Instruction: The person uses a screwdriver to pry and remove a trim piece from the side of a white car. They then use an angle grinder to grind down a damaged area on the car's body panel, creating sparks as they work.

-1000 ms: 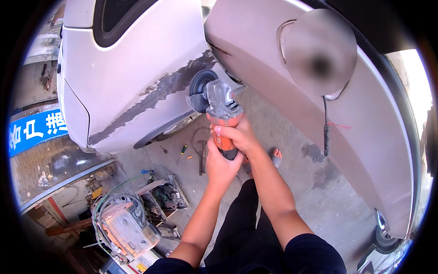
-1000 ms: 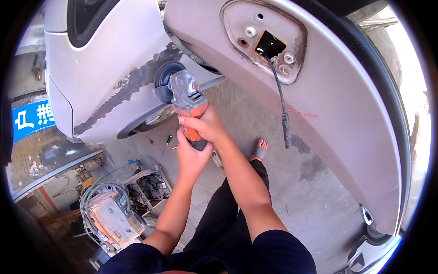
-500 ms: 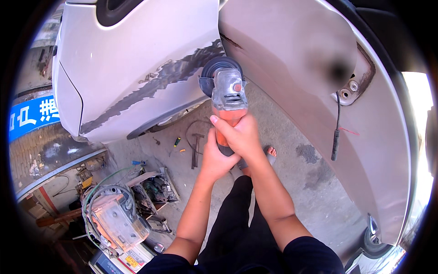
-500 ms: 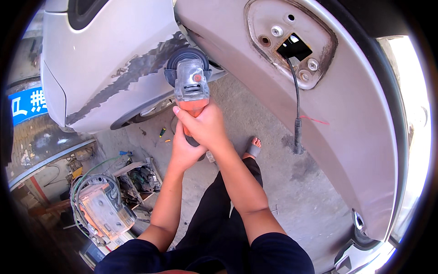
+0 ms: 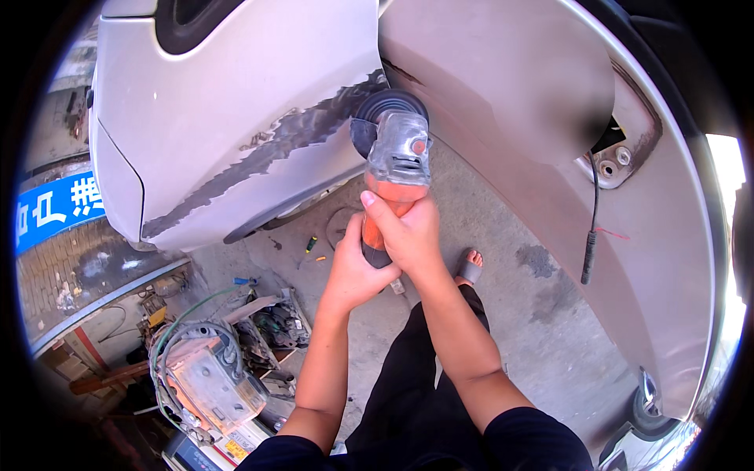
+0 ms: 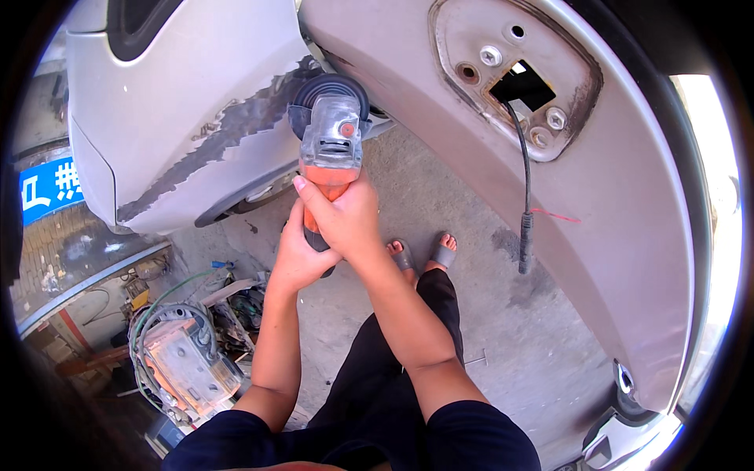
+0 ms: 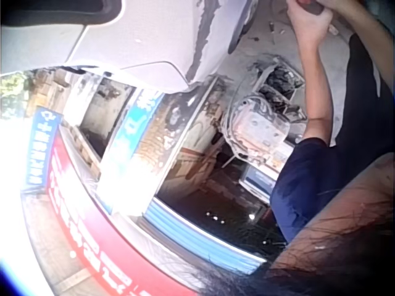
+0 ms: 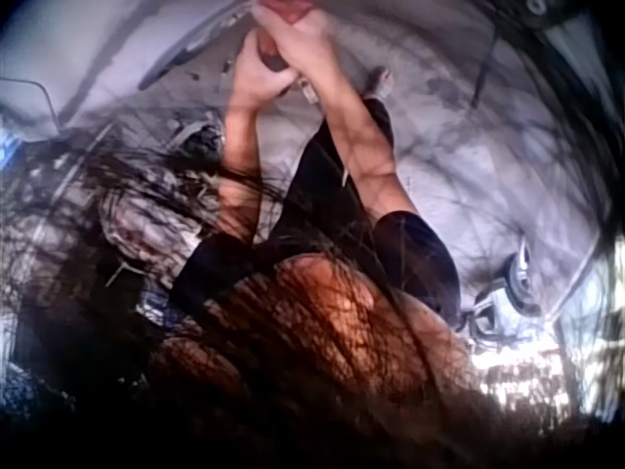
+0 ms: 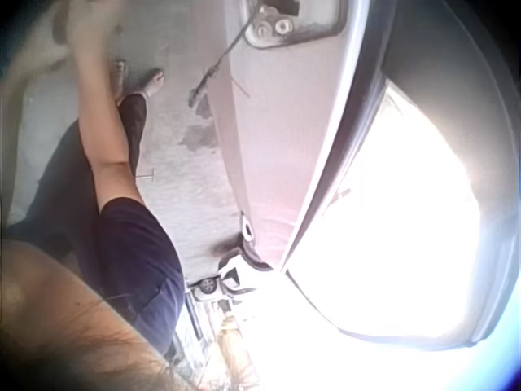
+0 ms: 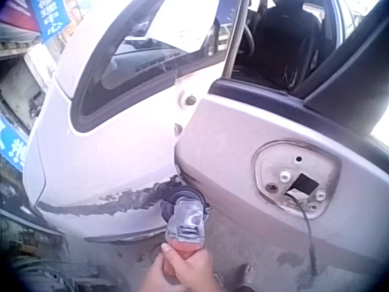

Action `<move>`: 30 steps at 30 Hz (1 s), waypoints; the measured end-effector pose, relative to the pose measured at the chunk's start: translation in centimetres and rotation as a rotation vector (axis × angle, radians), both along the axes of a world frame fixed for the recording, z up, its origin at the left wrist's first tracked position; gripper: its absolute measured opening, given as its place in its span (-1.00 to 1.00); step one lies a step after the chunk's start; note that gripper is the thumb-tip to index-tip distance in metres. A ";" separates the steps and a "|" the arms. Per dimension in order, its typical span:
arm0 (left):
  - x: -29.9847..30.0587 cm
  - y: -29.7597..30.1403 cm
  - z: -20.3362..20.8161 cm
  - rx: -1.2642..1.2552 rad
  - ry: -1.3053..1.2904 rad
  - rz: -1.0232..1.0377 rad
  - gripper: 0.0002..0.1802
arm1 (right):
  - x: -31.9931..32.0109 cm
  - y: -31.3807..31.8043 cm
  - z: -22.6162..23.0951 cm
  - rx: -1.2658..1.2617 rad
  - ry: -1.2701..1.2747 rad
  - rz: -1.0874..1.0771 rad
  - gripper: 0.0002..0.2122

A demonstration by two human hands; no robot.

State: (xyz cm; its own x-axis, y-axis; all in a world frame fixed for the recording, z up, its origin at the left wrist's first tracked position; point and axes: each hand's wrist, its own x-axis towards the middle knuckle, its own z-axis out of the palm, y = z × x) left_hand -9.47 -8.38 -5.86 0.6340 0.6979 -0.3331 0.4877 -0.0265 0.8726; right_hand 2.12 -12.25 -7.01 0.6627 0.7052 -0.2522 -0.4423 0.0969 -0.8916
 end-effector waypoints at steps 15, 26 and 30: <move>0.4 0.8 4.2 0.141 0.301 -0.072 -0.25 | -0.9 0.6 -0.1 0.157 0.334 -0.057 -0.76; 0.1 -0.3 4.0 0.086 0.400 -0.017 -0.35 | -1.5 0.2 -0.9 0.137 0.406 -0.027 -0.77; -0.5 -1.0 3.5 0.125 0.376 -0.015 -0.34 | -2.1 -0.4 -1.5 0.132 0.424 -0.010 -0.75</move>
